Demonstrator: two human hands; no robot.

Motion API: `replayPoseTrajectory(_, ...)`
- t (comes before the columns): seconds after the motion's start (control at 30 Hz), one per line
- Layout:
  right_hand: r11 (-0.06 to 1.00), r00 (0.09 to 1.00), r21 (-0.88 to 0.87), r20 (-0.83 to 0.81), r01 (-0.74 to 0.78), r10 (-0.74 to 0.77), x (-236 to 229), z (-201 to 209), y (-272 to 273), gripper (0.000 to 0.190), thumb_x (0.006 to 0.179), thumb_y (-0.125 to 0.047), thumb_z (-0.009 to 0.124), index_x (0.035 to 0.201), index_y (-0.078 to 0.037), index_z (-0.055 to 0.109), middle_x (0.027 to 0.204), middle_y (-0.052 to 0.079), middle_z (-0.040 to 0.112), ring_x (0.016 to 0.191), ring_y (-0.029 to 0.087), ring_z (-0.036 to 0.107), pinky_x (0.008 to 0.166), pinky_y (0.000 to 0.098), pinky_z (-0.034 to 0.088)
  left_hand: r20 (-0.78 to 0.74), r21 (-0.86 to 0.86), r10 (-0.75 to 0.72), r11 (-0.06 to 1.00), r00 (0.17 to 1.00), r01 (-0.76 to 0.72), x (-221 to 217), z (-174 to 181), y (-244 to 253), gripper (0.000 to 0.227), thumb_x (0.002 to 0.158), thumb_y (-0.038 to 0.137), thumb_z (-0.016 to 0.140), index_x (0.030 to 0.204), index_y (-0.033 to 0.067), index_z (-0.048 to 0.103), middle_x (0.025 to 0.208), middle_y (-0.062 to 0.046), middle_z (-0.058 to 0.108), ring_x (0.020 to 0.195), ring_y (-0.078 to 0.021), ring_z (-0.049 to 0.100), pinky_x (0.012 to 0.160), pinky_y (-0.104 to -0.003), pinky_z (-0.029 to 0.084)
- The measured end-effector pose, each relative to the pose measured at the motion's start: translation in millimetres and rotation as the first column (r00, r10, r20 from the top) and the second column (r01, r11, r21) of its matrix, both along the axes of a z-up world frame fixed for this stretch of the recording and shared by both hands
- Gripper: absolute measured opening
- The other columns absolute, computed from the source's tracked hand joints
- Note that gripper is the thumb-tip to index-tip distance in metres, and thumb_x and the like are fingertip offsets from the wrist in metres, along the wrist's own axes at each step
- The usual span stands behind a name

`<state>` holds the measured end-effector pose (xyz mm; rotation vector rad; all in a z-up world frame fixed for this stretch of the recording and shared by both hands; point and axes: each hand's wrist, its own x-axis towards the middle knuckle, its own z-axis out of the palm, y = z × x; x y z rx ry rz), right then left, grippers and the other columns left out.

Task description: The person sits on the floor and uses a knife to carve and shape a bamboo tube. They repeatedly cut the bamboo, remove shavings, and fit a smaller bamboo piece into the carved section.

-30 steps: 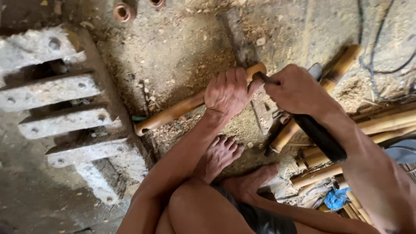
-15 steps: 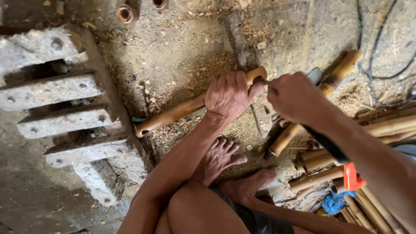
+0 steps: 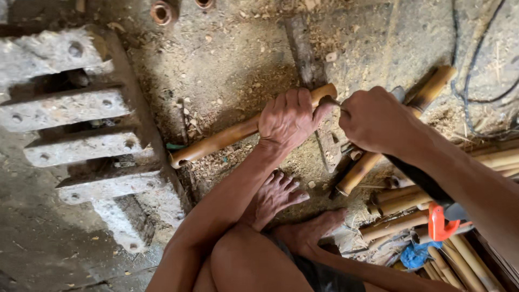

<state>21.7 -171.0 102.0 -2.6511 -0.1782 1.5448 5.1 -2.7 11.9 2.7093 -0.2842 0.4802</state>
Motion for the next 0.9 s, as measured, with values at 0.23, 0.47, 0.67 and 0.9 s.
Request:
replayPoseTrajectory(0.23,0.996,0.999,0.092,-0.044,-0.006,0.01,22,6,2,0.027,0.106,-0.03,0.05,0.095,-0.013,0.069,0.07,0.013,0.07,0.043,0.019,0.059,0.047,0.0277,0.052,-0.048,-0.033,-0.027,0.999,0.998,0.025,-1,-3,0,0.061,0.099,0.066,0.04,0.074,0.0146,0.062,0.058,-0.002,0.058,0.049,-0.0159,0.06,0.049,-0.03,0.048)
replayPoseTrajectory(0.47,0.914,0.91,0.005,0.095,-0.406,0.403,11,14,-2,0.025,0.111,-0.024,0.039,0.096,-0.014,0.058,0.082,0.015,0.07,0.041,0.013,0.058,0.041,0.0207,0.047,-0.036,0.021,-0.033,0.999,0.999,0.034,-6,-22,-5,0.056,0.095,0.065,0.041,0.074,0.0167,0.059,0.06,-0.001,0.056,0.052,-0.0166,0.063,0.049,-0.032,0.049)
replayPoseTrajectory(0.67,0.897,0.921,0.248,0.042,0.365,-0.387,10,23,7,0.048,0.109,-0.027,0.043,0.072,-0.001,0.062,0.05,0.016,0.055,0.032,0.025,0.052,0.037,0.0313,0.047,0.017,-0.039,-0.027,0.999,0.999,0.028,2,-2,0,0.053,0.1,0.052,0.032,0.076,0.0135,0.059,0.061,-0.003,0.054,0.053,-0.0193,0.062,0.051,-0.033,0.049)
replayPoseTrajectory(0.9,0.631,0.64,0.192,0.024,0.751,-0.768,5,37,62,0.035,0.085,-0.021,0.059,0.053,-0.009,0.062,0.04,0.008,0.052,0.034,0.023,0.057,0.04,0.0387,0.05,0.08,0.036,-0.019,0.999,0.997,0.016,-6,-24,-6,0.045,0.095,0.05,0.039,0.075,0.0145,0.059,0.064,-0.002,0.048,0.054,-0.021,0.057,0.049,-0.036,0.045)
